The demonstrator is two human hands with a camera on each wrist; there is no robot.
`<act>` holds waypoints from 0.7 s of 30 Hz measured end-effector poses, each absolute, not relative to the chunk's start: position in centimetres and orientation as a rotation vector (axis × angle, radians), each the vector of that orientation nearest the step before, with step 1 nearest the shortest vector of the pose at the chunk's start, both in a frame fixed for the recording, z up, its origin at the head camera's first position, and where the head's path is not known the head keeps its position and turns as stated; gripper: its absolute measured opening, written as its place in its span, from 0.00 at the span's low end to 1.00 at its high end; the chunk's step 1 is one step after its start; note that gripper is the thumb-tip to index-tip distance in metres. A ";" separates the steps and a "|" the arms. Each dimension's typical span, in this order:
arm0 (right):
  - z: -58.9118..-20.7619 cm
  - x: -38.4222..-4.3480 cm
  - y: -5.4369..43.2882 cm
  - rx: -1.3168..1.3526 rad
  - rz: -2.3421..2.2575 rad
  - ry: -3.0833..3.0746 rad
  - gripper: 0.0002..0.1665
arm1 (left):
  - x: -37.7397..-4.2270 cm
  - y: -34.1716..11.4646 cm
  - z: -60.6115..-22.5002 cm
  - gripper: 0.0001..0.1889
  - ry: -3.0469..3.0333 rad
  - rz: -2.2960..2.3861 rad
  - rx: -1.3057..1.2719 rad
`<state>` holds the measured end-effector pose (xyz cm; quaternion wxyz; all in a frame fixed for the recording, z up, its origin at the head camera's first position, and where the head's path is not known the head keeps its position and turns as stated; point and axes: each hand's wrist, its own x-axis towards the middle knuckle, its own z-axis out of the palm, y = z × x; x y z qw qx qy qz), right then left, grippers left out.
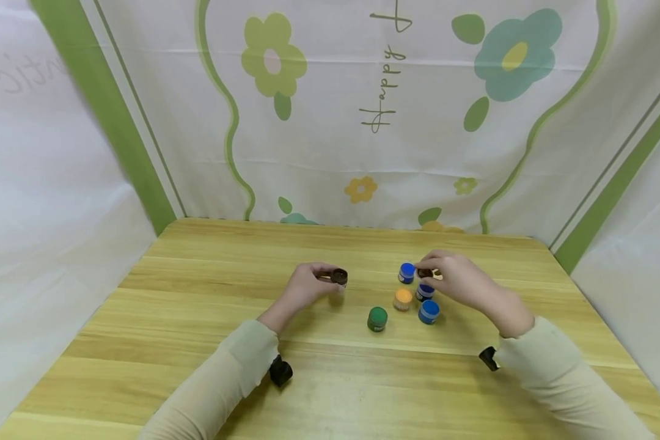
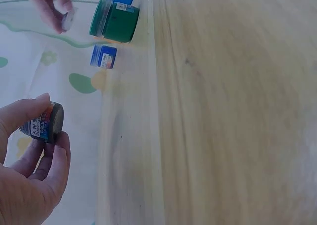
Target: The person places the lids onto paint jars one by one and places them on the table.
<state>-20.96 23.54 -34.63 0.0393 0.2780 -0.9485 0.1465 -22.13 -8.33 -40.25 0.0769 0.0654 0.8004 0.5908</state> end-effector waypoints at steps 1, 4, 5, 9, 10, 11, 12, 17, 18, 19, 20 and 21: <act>-34.5 -20.9 23.2 0.863 0.450 -2.901 0.17 | -22.1 -8.3 -40.2 0.22 2.393 1.775 0.198; -34.1 -20.9 22.1 0.906 0.476 -2.868 0.17 | -22.0 -8.2 -40.3 0.22 2.381 1.781 0.202; -34.0 -20.9 21.8 0.926 0.486 -2.856 0.17 | -22.0 -8.1 -40.3 0.22 2.377 1.782 0.203; -33.5 -20.8 20.3 1.005 0.526 -2.824 0.17 | -21.9 -7.8 -40.4 0.22 2.370 1.787 0.204; -33.4 -20.9 20.0 1.026 0.533 -2.816 0.17 | -21.9 -7.8 -40.4 0.22 2.367 1.789 0.203; -33.4 -20.9 19.7 1.044 0.541 -2.812 0.17 | -21.9 -7.7 -40.4 0.22 2.365 1.790 0.207; -33.3 -20.9 19.4 1.065 0.548 -2.807 0.17 | -21.8 -7.6 -40.4 0.22 2.364 1.791 0.208; -33.1 -21.2 17.9 1.189 0.577 -2.763 0.17 | -21.7 -7.3 -40.4 0.22 2.363 1.785 0.232; -33.1 -21.2 17.6 1.218 0.582 -2.753 0.17 | -21.7 -7.3 -40.5 0.22 2.359 1.784 0.237; -33.1 -21.2 17.4 1.242 0.586 -2.744 0.17 | -21.6 -7.3 -40.5 0.22 2.354 1.782 0.240; -33.1 -21.3 17.2 1.265 0.585 -2.736 0.17 | -21.6 -7.2 -40.4 0.22 2.347 1.781 0.244; -33.1 -21.3 17.0 1.284 0.582 -2.730 0.17 | -21.5 -7.2 -40.4 0.21 2.342 1.778 0.247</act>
